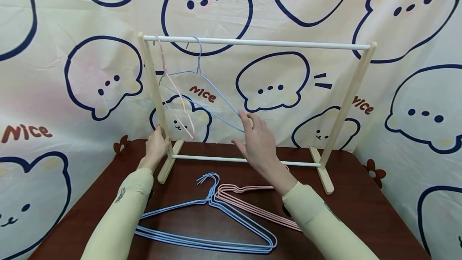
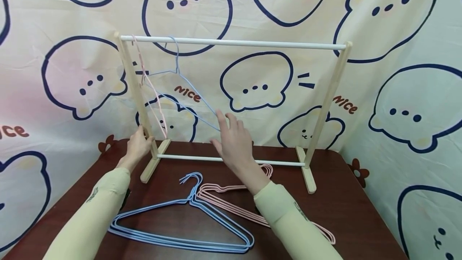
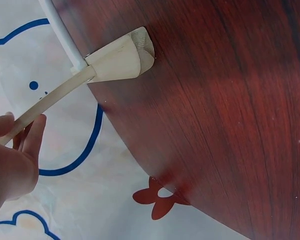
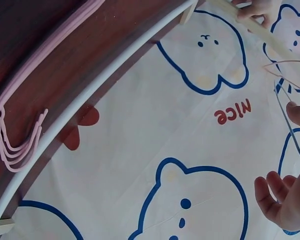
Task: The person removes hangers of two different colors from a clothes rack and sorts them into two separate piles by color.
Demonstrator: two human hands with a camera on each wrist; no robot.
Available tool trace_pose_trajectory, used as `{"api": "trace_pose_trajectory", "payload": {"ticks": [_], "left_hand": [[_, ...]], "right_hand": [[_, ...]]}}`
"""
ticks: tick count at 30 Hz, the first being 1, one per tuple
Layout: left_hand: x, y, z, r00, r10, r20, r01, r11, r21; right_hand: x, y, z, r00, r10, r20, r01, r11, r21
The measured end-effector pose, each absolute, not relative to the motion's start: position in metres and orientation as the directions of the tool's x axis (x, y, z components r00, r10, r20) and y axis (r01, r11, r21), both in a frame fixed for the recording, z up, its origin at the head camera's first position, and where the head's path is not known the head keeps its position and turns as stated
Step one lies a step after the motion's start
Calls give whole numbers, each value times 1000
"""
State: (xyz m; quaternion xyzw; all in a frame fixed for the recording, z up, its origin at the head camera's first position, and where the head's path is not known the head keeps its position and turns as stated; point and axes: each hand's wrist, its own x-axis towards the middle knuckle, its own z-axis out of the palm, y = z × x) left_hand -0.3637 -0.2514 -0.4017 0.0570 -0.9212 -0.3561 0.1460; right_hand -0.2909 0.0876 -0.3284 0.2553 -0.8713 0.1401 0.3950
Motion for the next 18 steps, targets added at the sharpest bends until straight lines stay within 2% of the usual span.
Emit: {"api": "trace_pose_trajectory", "payload": {"ticks": [13,18], "left_hand": [[-365,-251,-403,-950,-216,224,-5,731,682],[-365,-250,-403,-951,-219,220,-7,725,689]], "right_hand": [[-304,79,-326,-613,-333,717,-508,861,-34],[-307,79,-331,-571,-358,739,-513,858,19]]}}
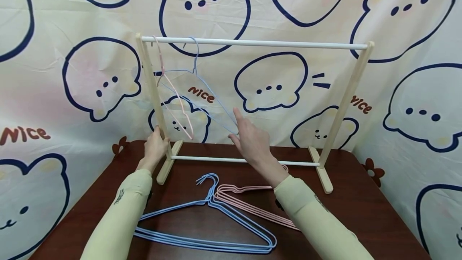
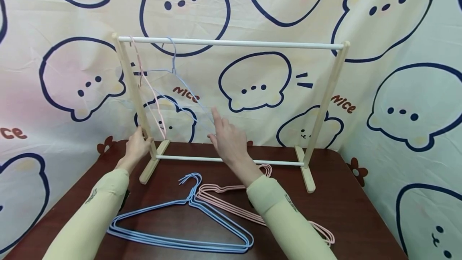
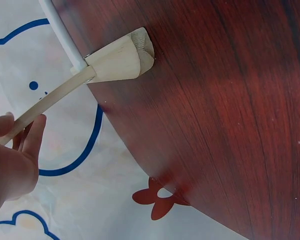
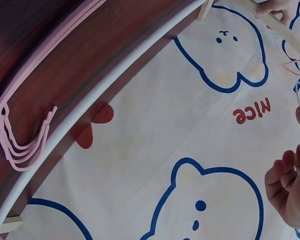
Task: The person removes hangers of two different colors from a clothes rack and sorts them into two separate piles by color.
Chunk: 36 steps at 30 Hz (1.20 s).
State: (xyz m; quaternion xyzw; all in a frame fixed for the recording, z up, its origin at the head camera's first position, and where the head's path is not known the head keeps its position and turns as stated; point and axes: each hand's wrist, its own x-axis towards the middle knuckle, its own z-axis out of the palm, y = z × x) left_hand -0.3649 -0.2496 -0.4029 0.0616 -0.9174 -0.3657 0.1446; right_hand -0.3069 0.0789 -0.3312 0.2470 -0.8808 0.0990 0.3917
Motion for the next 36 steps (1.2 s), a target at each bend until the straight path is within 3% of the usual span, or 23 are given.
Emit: {"api": "trace_pose_trajectory", "payload": {"ticks": [10,16,27,31,36], "left_hand": [[-365,-250,-403,-945,-217,246,3,744,668],[-365,-251,-403,-944,-216,251,4,750,661],[-365,-250,-402,-943,-229,242,-8,741,671],[-365,-249,-403,-945,-224,236,-7,739,673],[-367,-250,-404,-944,-225,241,-3,738,675]], "right_hand": [[-307,78,-332,-369,-414,832,-596,793,130],[-303,83,-328,-315,-422,850,-606,779,162],[-291,103,-318,-155,-346,925,-723,678,133],[-281,112,-319,-140,-328,934,-752,649,115],[-269,123,-324,-179,-286,941,-791,610,35]]}}
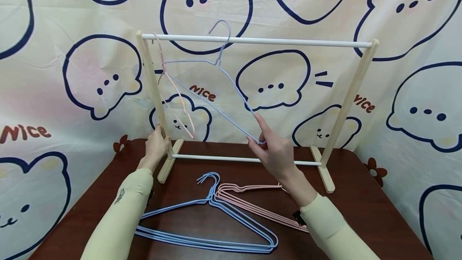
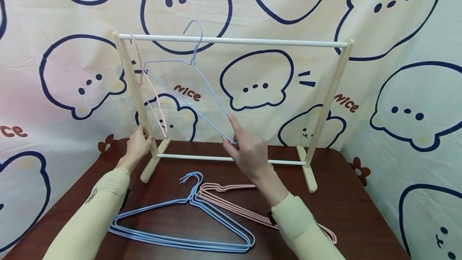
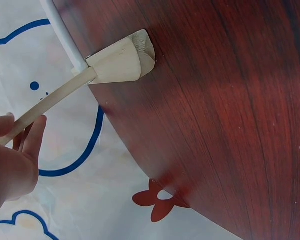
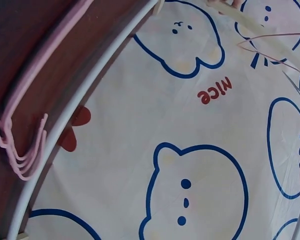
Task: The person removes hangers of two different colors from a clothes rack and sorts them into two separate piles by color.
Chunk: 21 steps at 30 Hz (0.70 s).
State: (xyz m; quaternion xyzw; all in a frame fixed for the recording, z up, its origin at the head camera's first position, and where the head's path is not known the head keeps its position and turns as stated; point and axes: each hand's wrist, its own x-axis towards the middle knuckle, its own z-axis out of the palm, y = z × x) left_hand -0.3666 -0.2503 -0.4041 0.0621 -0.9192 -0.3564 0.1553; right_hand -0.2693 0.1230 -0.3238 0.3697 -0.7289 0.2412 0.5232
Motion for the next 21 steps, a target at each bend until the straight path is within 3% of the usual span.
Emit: {"api": "trace_pose_trajectory", "payload": {"ticks": [12,21], "left_hand": [[-368,-253,-405,-943,-214,257,10,751,661],[-365,-251,-402,-944,-220,245,0,743,669]], "right_hand": [[-241,148,-347,-217,-238,947,-829,557,-50],[-217,169,-371,-420,-132,898,-831,454,-322]]}}
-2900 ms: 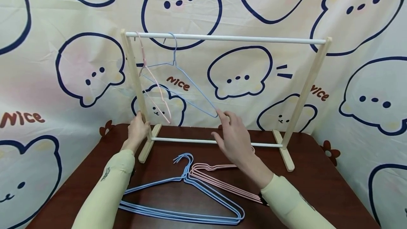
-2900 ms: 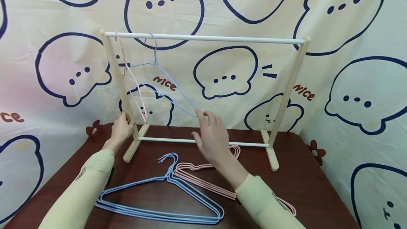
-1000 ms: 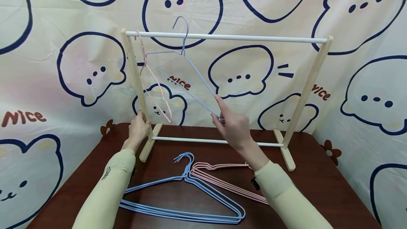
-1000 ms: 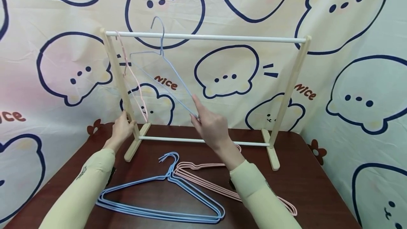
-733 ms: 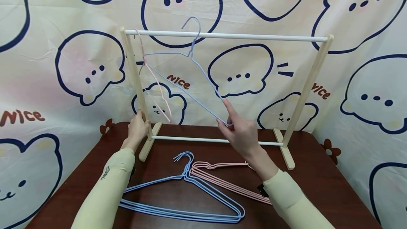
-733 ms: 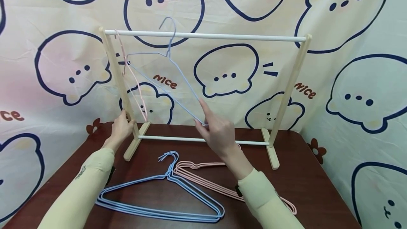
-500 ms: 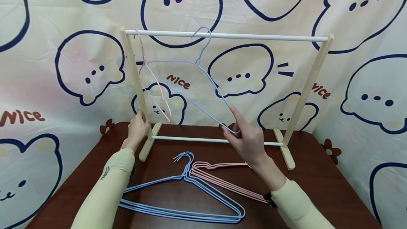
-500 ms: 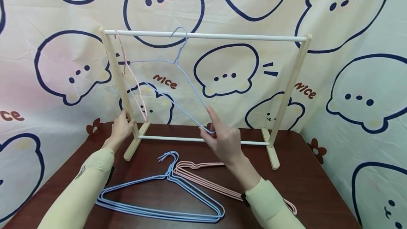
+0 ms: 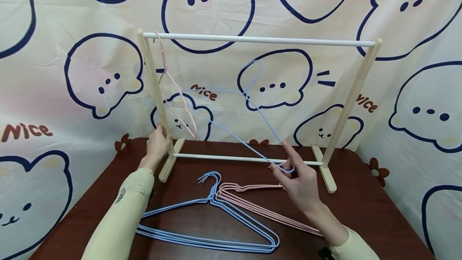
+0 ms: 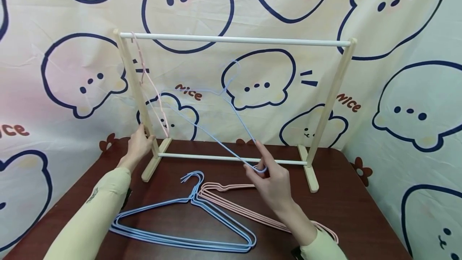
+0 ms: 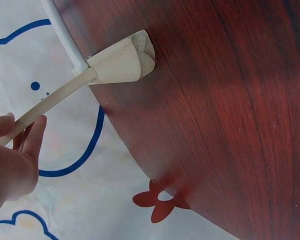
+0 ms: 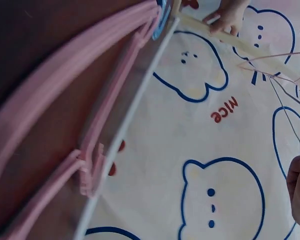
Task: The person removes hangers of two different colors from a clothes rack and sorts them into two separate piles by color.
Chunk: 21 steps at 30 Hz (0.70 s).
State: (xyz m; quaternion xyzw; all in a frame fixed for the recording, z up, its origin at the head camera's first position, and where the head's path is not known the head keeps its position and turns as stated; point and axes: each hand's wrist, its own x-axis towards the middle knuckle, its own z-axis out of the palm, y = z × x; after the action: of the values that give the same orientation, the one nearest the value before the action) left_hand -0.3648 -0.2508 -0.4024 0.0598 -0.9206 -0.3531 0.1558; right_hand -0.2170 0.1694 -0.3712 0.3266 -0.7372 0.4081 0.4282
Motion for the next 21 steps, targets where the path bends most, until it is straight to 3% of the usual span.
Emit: {"api": "trace_pose_trajectory", "payload": {"ticks": [6,13,21], "left_hand": [[-366,-249,-404,-942,-222,250,1,746,666],[-365,-248,-403,-941,-216,260,11,749,663],[-365,-250,-403,-942,-215,258,10,749,662]], "right_hand": [[-195,190,-386,-615,-113,780,-721,481,-499],[-178,211,-397,-734,-141,665,-636,488,-598],[-168,220,-406,-869,-227,439,-493,448,-746]]}}
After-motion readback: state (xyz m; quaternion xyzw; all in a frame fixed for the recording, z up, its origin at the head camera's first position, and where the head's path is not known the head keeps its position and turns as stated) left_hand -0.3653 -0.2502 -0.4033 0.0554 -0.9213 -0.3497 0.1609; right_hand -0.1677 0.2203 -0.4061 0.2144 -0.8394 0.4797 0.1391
